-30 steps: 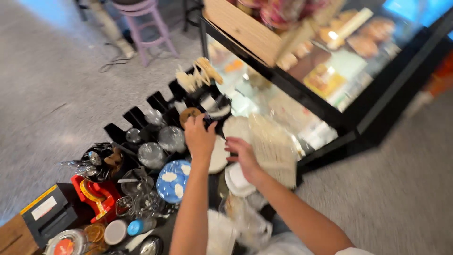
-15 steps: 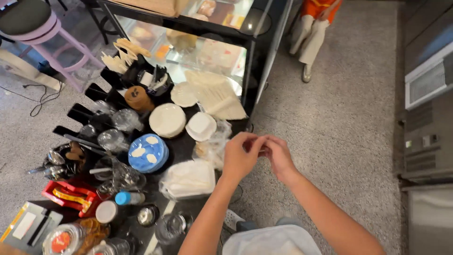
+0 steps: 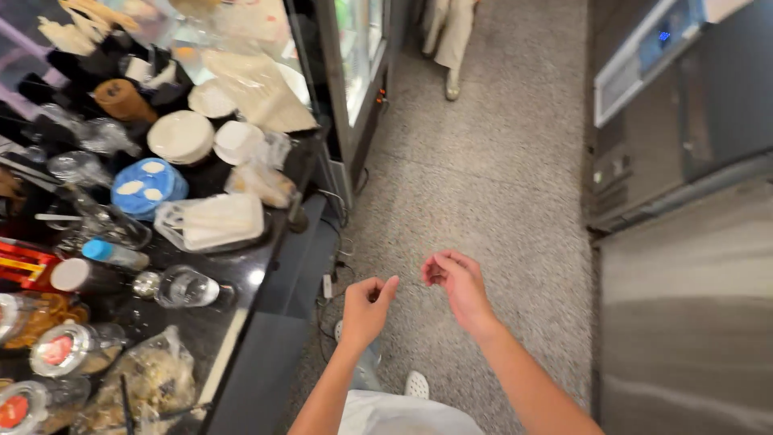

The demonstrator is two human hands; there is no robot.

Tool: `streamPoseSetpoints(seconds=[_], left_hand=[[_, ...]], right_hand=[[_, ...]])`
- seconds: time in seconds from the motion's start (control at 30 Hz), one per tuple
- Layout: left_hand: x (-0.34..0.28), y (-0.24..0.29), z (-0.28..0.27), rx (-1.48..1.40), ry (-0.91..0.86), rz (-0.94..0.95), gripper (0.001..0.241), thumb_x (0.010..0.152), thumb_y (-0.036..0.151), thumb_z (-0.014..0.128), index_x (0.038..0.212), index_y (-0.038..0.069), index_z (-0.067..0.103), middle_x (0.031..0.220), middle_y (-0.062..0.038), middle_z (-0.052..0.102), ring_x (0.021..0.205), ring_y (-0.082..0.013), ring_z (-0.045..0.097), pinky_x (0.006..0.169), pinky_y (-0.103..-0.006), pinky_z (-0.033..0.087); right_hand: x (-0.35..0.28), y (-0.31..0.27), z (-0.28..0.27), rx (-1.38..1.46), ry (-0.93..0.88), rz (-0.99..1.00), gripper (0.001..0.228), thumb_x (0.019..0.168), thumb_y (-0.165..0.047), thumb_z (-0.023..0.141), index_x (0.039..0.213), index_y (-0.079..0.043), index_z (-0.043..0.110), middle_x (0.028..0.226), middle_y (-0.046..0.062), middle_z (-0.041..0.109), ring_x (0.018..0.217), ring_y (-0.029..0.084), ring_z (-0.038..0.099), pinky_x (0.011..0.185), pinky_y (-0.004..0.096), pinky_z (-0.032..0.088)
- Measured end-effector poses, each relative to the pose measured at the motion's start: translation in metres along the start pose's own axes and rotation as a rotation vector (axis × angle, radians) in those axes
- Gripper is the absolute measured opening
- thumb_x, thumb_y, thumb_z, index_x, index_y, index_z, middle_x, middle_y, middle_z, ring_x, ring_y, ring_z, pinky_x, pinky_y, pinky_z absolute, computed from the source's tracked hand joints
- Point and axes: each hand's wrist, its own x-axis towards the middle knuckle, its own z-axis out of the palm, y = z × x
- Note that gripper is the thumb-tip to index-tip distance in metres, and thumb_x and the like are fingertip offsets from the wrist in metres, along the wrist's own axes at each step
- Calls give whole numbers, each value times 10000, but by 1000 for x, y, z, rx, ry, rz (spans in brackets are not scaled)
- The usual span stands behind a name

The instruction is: The person sets a digital timer on a shelf above the counter and stacks coasters beside it. They then walk to the counter, lift and reposition the lid on a steamer pot of eggs, wait while the eggs cook, and check the pot again before standing by the sink area.

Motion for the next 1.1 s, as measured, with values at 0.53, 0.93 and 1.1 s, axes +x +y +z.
streamPoseSetpoints(seconds=[0.53,0.93,1.1], left_hand=[[-208,-99,7,-274,-259,-153,266,947,177,733,801,-43,702,623,-60,653,511,-129,579,476,-288,450],[-363,-168,5,-227,-473,-46,223,893,40,640,1062,35,785,920,-21,773,758,-98,696,635,-247,555],[-382,-175,75,-188,-640,-100,153,922,83,700,1035,20,782,882,-49,772,741,-105,700,613,-263,525]], right_hand=[[-254,127,-33,171,336,-46,229,975,-167,549,910,24,657,847,141,712,762,241,678,724,404,547],[-419,220,-30,247,516,6,276,989,-207,525,875,6,659,821,157,718,738,264,679,713,411,532],[-463,211,-76,332,610,-43,304,989,-243,535,866,7,656,808,159,716,711,275,675,687,417,527]])
